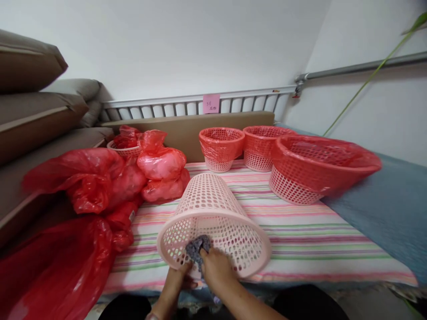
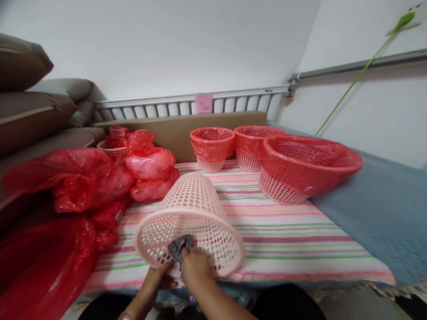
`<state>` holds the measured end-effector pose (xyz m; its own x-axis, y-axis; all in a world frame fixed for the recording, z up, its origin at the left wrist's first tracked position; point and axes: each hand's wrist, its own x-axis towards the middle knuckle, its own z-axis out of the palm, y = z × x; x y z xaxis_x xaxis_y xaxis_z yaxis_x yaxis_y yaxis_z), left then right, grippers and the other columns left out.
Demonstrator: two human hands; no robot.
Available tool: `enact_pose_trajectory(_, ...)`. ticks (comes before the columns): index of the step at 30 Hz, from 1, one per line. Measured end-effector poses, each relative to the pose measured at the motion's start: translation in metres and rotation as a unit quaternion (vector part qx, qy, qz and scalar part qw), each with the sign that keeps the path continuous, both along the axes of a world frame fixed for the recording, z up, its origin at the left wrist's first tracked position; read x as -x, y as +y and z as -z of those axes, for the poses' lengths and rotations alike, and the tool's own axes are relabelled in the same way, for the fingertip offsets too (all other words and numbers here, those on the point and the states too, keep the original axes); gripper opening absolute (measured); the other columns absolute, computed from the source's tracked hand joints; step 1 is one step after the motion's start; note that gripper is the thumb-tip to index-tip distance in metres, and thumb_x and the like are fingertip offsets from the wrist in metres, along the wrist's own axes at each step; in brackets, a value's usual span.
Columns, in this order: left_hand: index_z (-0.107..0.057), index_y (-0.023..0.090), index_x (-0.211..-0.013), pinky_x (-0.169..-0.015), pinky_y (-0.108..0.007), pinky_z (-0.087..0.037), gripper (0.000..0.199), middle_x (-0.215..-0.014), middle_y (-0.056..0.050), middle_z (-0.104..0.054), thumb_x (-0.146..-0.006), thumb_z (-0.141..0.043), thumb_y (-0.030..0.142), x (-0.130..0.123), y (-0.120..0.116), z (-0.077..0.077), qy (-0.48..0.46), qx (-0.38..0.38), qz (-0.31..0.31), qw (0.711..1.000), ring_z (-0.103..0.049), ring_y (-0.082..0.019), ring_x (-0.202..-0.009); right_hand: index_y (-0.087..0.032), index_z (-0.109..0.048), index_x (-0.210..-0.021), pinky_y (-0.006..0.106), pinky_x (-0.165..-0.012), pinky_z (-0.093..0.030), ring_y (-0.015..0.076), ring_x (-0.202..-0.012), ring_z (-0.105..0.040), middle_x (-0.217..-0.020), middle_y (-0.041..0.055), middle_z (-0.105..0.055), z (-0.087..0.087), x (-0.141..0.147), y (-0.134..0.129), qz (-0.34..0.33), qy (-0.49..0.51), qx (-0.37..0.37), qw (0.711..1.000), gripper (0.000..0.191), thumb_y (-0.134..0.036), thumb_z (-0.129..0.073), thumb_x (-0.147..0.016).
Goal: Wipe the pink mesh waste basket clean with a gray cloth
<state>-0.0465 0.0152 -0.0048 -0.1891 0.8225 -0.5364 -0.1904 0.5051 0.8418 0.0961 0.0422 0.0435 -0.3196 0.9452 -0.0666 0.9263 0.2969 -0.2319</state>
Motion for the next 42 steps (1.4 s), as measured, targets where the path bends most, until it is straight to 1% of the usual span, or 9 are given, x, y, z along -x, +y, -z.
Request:
enact_pose_trajectory(4, -0.057, 0.01, -0.121, -0.054, -0.035, -0.057, 0.068, -0.067, -0.007, -0.072, -0.064, -0.074, 0.044, 0.031, 0.002, -0.021, 0.042, -0.053, -0.003, 0.998, -0.069, -0.026, -0.058, -0.019, -0.066, -0.109, 0.038, -0.07, -0.051, 0.0295, -0.084, -0.068, -0.093, 0.0151, -0.069, -0.003, -0.007, -0.008, -0.01, -0.039, -0.01, 0.999, 0.037, -0.013, -0.043, -0.08)
enact_pose_trajectory(8, -0.065, 0.012, -0.107, -0.062, -0.033, -0.059, 0.057, -0.08, -0.009, -0.074, -0.057, -0.078, 0.035, 0.056, 0.002, -0.037, 0.086, -0.128, -0.01, 0.988, -0.07, -0.028, -0.076, -0.019, -0.065, -0.109, 0.037, -0.07, -0.05, 0.0294, -0.084, -0.068, -0.092, 0.015, -0.07, -0.007, -0.012, 0.001, -0.016, -0.038, -0.011, 0.999, 0.04, -0.011, -0.045, -0.075)
enact_pose_trajectory(13, -0.051, 0.012, -0.127, -0.051, -0.036, -0.058, 0.071, -0.079, -0.007, -0.073, -0.063, -0.076, 0.03, 0.027, -0.005, -0.012, 0.003, -0.074, -0.021, 0.997, -0.068, -0.022, -0.05, -0.021, -0.064, -0.112, 0.039, -0.069, -0.05, 0.0302, -0.084, -0.068, -0.091, 0.0154, -0.07, -0.008, -0.019, -0.004, 0.021, -0.037, -0.001, 0.999, 0.04, -0.013, -0.045, -0.077)
enact_pose_trajectory(18, -0.046, 0.012, -0.131, -0.051, -0.035, -0.059, 0.068, -0.075, -0.005, -0.071, -0.069, -0.073, 0.024, 0.004, -0.005, 0.011, -0.03, -0.038, -0.044, 0.998, -0.067, -0.02, -0.047, -0.018, -0.06, -0.121, 0.04, -0.074, -0.05, 0.0312, -0.089, -0.066, -0.097, 0.0186, -0.069, -0.001, -0.014, -0.006, 0.028, -0.034, 0.012, 0.999, 0.044, -0.015, -0.047, -0.08)
enact_pose_trajectory(25, -0.049, 0.014, -0.131, -0.051, -0.033, -0.059, 0.066, -0.083, -0.008, -0.072, -0.071, -0.071, 0.029, 0.01, -0.002, 0.013, 0.008, -0.023, -0.023, 0.999, -0.066, -0.018, -0.046, -0.018, -0.063, -0.117, 0.042, -0.089, -0.046, 0.0289, -0.103, -0.062, -0.107, 0.0154, -0.068, -0.005, 0.007, 0.086, 0.099, 0.039, -0.004, 0.994, 0.039, -0.017, -0.037, -0.088)
enact_pose_trajectory(28, -0.049, 0.015, -0.132, -0.049, -0.032, -0.059, 0.066, -0.081, -0.006, -0.073, -0.071, -0.07, 0.03, 0.01, -0.003, 0.012, 0.022, -0.019, -0.006, 1.0, -0.065, -0.017, -0.044, -0.021, -0.054, -0.129, 0.042, -0.107, -0.031, 0.0256, -0.126, -0.046, -0.132, 0.0099, -0.055, -0.007, 0.015, 0.123, 0.108, 0.116, -0.07, 0.985, 0.043, -0.029, -0.029, -0.095)
enact_pose_trajectory(32, -0.046, 0.016, -0.134, -0.047, -0.029, -0.057, 0.067, -0.078, -0.005, -0.073, -0.072, -0.068, 0.031, 0.009, -0.003, 0.01, 0.018, -0.019, 0.007, 1.0, -0.064, -0.016, -0.043, -0.021, -0.052, -0.131, 0.044, -0.114, -0.018, 0.0263, -0.133, -0.035, -0.141, 0.0068, -0.047, -0.009, 0.018, 0.143, 0.075, 0.195, -0.143, 0.967, 0.045, -0.04, -0.037, -0.093)
enact_pose_trajectory(37, -0.048, 0.013, -0.133, -0.045, -0.028, -0.055, 0.068, -0.075, -0.005, -0.073, -0.07, -0.071, 0.025, 0.012, -0.001, 0.009, 0.022, -0.013, -0.009, 1.0, -0.063, -0.016, -0.041, -0.021, -0.046, -0.135, 0.041, -0.107, -0.031, 0.0237, -0.13, -0.041, -0.138, 0.0105, -0.05, -0.012, 0.015, 0.126, 0.093, 0.112, -0.1, 0.984, 0.044, -0.032, -0.029, -0.096)
enact_pose_trajectory(42, -0.047, 0.013, -0.132, -0.047, -0.029, -0.057, 0.065, -0.069, -0.003, -0.072, -0.071, -0.068, 0.023, 0.01, -0.001, 0.014, 0.014, -0.03, -0.002, 0.999, -0.062, -0.016, -0.04, -0.016, -0.066, -0.106, 0.038, -0.077, -0.049, 0.0282, -0.088, -0.067, -0.093, 0.0154, -0.07, -0.002, 0.01, 0.046, 0.057, 0.005, 0.012, 0.998, 0.03, -0.015, -0.046, -0.082)
